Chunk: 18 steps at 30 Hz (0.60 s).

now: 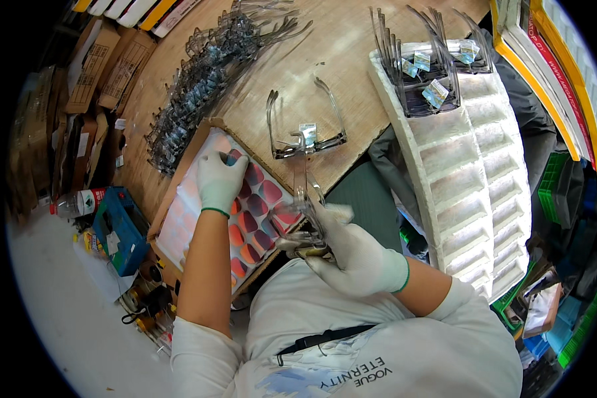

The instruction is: The person assembles sunglasses by inserting lenses into frames and using pliers to secure the components. They repeatedly pick up frames and lenses from a tray, fit the lenses into the frames, and place the finished units into a foam insert.

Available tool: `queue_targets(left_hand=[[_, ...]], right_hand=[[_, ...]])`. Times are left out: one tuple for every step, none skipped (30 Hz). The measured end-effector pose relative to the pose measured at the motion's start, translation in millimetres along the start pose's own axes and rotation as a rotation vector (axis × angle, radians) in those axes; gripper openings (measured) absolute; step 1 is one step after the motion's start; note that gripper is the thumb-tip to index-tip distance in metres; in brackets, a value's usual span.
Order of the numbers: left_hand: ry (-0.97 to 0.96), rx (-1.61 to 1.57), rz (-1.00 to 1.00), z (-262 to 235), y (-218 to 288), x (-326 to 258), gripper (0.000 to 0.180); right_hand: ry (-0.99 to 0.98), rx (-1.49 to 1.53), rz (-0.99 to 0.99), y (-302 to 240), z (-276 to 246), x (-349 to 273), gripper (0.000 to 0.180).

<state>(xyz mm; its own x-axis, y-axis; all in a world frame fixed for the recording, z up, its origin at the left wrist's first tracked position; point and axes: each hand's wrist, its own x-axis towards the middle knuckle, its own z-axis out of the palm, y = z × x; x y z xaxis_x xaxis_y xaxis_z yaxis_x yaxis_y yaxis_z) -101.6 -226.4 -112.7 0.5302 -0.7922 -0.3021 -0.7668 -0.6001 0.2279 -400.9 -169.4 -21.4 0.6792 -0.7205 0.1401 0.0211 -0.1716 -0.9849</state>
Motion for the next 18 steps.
queue_targets(left_hand=[[-0.026,-0.024,-0.035,-1,-3,1,0.051],[-0.003,-0.094,-0.028,-2,-6,-2,0.049],[0.019,-0.163,-0.014,-4,-6,-4,0.048],[0.044,-0.233,-0.001,-6,-6,-8,0.047],[0.09,-0.355,0.035,-10,-8,-14,0.043],[0.133,-0.479,0.073,-16,-7,-25,0.039],[0.172,-0.602,0.113,-23,-4,-37,0.035],[0.215,-0.652,0.227,-34,-2,-56,0.026],[0.108,-0.811,0.227,-48,1,-81,0.024],[-0.002,-0.964,0.228,-65,5,-110,0.021],[-0.217,-1.095,0.179,-86,7,-138,0.019],[-0.277,-1.373,0.19,-83,-4,-165,0.021],[-0.337,-1.523,0.204,-80,-9,-181,0.025],[-0.296,-1.437,0.231,-79,-11,-191,0.025],[-0.257,-1.352,0.261,-79,-11,-199,0.026],[-0.193,-1.312,0.308,-78,-10,-204,0.025],[-0.207,-1.323,0.289,-81,-14,-210,0.025],[-0.219,-1.331,0.274,-87,-17,-216,0.024]], right_hand=[[-0.008,0.097,0.078,-3,4,1,0.085],[-0.017,0.194,0.156,-7,8,2,0.085],[-0.022,0.288,0.234,-10,13,3,0.085],[0.035,0.283,0.157,-10,20,4,0.084],[0.091,0.278,0.078,-7,29,4,0.083],[0.102,0.303,0.088,-8,30,4,0.082],[0.118,0.328,0.098,-10,31,5,0.081],[0.086,0.385,0.194,-18,24,3,0.079],[0.051,0.445,0.291,-22,19,1,0.078],[0.098,0.451,0.296,-17,21,-3,0.075],[0.079,0.418,0.294,-15,22,-3,0.074],[0.051,0.386,0.292,-15,25,-2,0.073],[-0.009,0.32,0.275,-16,28,0,0.072],[-0.062,0.257,0.255,-17,32,2,0.071],[-0.1,0.226,0.287,-22,37,4,0.071],[-0.136,0.195,0.318,-28,43,7,0.071],[-0.172,0.163,0.348,-32,49,8,0.071],[-0.167,0.188,0.295,-30,53,9,0.063]])
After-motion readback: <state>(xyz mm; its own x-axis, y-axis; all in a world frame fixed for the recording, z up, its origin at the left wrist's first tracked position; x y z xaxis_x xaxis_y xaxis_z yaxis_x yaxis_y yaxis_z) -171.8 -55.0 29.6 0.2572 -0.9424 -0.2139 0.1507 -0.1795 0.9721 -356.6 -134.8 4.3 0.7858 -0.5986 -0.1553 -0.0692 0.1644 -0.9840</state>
